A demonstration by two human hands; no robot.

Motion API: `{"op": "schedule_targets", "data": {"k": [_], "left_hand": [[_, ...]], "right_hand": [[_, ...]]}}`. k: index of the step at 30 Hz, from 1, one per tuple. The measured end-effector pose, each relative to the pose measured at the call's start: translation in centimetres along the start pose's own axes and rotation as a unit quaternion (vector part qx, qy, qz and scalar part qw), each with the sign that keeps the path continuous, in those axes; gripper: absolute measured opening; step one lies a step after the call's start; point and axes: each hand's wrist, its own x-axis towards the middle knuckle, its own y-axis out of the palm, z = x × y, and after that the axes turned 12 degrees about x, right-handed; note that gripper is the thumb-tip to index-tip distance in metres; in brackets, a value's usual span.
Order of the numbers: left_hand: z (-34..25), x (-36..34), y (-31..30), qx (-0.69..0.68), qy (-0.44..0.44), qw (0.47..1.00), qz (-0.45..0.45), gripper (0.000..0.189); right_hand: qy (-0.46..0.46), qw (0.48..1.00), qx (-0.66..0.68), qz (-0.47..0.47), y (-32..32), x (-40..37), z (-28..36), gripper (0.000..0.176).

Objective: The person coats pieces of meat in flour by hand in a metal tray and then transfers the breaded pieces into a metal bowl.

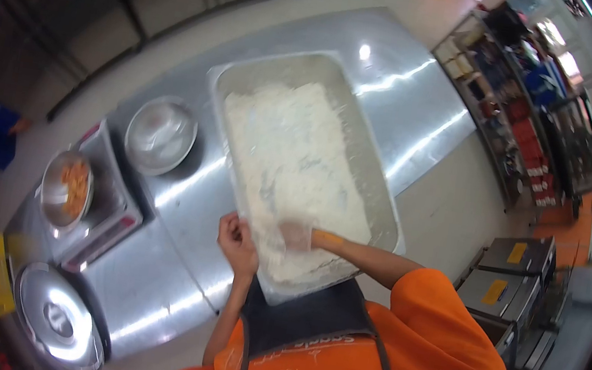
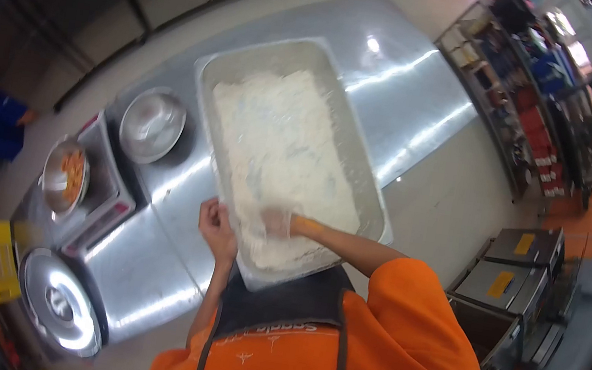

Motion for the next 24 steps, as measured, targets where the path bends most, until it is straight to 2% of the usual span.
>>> {"op": "schedule_targets", "data": {"k": [1,3,4,6,7,10,12,14,18,21,23,24], "left_hand": [[0.5,0.0,-0.1,-0.009,0.001,1.0,0.012,0.013],[0.0,-0.2,0.1,0.002,0.013,1.0,0.007,0.013],[0.6,-0.1,0.0,0.007,0.019,1.0,0.009,0.013],[1.3,-0.2,0.1,0.001,0.004,1.0,0.014,0.013],[1.0,-0.2,0.0,-0.007,-0.016,1.0,0.018,0.013],[0.0,-0.4,0.1,0.007,-0.007,1.0,0.015,0.015],[0.4,-0.4,0.3,0.007,0.016,1.0,0.012,0.016],[0.8,-0.3,0.3,0.009,0.02,1.0,0.002,0.016],[0.7,-0.2,-0.2,0.017,0.033,0.999,0.017,0.016],[1.0,0.0,-0.3,0.028,0.023,0.999,0.02,0.014],[0.7,0.0,0.2,0.021,0.036,0.999,0.003,0.012],[0.6,-0.2,0.3,0.018,0.045,0.999,-0.008,0.011]], "right_hand": [[0.024,0.998,-0.048,0.045,-0.5,-1.5,0.3,0.039],[0.013,0.997,0.02,0.077,-3.6,-3.5,1.3,0.038],[0.028,0.999,0.003,0.044,-6.3,-4.5,2.8,0.038],[0.135,0.983,0.094,-0.077,-11.0,-6.4,5.8,0.039],[0.158,0.974,0.12,-0.111,-11.9,-6.9,5.4,0.039],[0.172,0.97,0.159,-0.057,-9.1,-6.5,2.3,0.039],[0.149,0.974,0.17,-0.012,-5.1,-4.7,0.7,0.038],[0.115,0.978,0.171,-0.01,-1.5,-2.5,-0.5,0.038],[0.063,0.985,0.135,-0.091,2.0,0.2,-2.5,0.038],[0.04,0.985,0.097,-0.139,-0.5,0.5,-0.6,0.038],[0.16,0.978,-0.102,-0.083,-5.3,-0.9,6.8,0.036],[0.161,0.978,-0.101,-0.085,-5.4,-0.9,5.8,0.036]]}}
